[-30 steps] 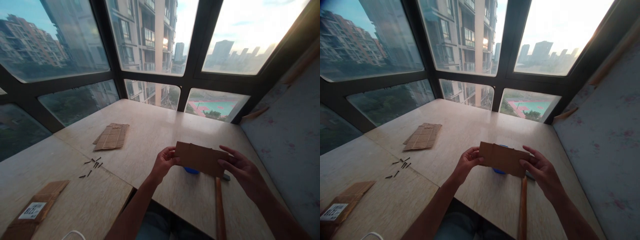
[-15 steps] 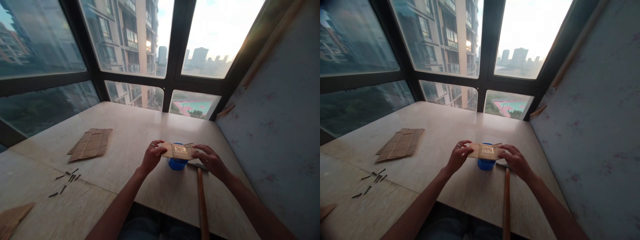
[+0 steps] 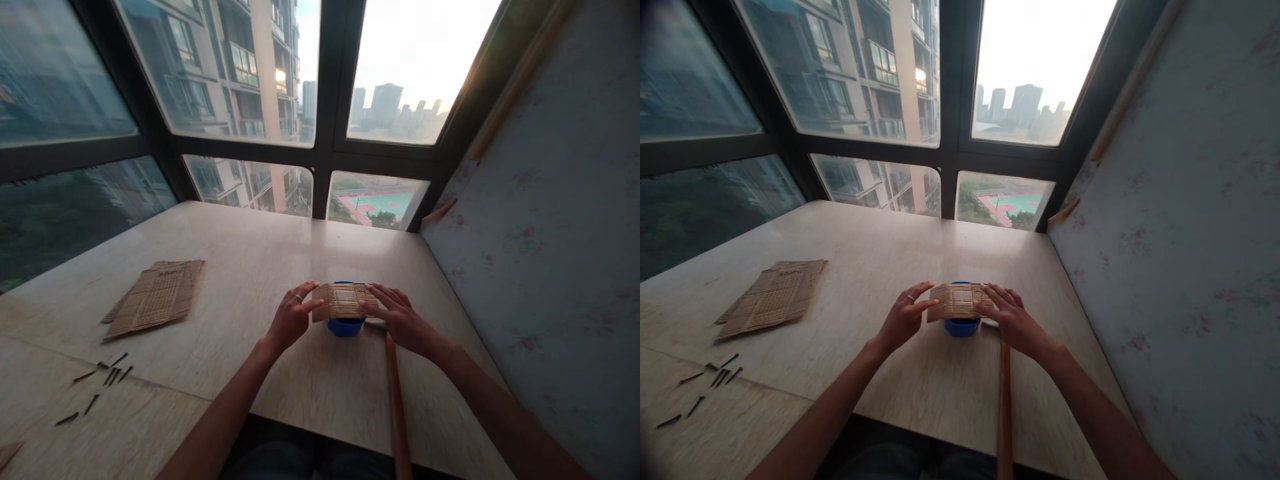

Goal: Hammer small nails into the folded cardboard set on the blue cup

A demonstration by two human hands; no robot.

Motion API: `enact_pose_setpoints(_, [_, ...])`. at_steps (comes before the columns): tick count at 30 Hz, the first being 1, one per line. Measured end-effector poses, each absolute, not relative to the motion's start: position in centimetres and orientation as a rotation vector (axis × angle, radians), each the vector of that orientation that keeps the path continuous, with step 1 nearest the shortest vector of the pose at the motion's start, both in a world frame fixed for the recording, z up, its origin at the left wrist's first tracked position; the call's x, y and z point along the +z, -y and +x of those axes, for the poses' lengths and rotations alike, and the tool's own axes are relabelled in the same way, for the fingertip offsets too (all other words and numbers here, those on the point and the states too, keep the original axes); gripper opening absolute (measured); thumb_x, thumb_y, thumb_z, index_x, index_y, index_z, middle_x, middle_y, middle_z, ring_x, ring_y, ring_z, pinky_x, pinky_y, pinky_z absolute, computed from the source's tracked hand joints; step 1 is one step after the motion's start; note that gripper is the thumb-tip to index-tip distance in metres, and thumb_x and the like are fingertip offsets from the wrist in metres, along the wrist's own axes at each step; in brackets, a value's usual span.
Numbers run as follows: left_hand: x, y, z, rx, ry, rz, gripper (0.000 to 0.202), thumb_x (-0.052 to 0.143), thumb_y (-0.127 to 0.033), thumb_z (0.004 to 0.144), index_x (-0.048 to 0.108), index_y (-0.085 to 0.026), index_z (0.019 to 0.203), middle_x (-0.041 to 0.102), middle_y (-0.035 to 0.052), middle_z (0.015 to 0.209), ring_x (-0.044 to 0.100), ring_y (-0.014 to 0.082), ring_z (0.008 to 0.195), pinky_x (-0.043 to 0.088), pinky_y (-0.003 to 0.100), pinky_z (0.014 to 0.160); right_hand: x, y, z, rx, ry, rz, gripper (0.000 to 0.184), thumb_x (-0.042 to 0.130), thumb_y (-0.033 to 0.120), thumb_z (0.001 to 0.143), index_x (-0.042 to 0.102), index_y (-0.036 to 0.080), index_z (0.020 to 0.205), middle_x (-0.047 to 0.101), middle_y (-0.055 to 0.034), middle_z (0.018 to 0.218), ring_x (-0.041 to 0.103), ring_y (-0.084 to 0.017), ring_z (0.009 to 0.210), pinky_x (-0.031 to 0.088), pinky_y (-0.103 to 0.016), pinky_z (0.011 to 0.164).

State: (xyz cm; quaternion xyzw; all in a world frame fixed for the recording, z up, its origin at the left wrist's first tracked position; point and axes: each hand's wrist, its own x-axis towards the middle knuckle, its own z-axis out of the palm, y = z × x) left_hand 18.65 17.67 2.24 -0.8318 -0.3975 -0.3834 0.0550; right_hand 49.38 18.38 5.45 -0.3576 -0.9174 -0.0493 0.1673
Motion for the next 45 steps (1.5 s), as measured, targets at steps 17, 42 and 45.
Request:
enact_pose_setpoints(17, [3.1,-17.0,19.4,-1.296,1.305,-2.699,0.047,0.047,0.006,0.076,0.068,-0.020,0.109,0.063,0.0118,0.130,0.052,0.0263,0.129,0.049,0.051,0.103,8.3,-20.5,44.1,0.097,2.817,-1.201,0.044,0.060,0.003,0.080,0.076,0.028,0.112,0.037,-0.0153,0.156,0.030,-0.033,0.145,0.019,-0.056,0.113])
enact_pose_setpoints(42, [4.5,-17.6,21.0,-2.984,2.718,-1.826,0.069,0.087,-0.024,0.060,0.052,-0.012,0.118,0.071,0.0088,0.089,0.068,0.0168,0.071,0.057,0.027,0.063,6.6,-21.7,44.1,0.619,1.825,-1.691,0.005,0.064,0.023,0.078,0.068,0.021,0.075,0.070,-0.0033,0.073,0.064,-0.019,0.073,0.044,-0.028,0.065])
enact_pose_setpoints(45, [4.8,-17.5,21.0,-3.238,2.633,-1.767,0.062,0.086,-0.021,0.060,0.054,-0.013,0.113,0.071,0.0089,0.092,0.069,0.0181,0.079,0.059,0.032,0.073,6.7,-22.2,43.9,0.715,1.684,-1.700,0.021,0.070,0.036,0.077,0.067,0.020,0.090,0.067,-0.0033,0.074,0.062,-0.018,0.069,0.044,-0.028,0.060])
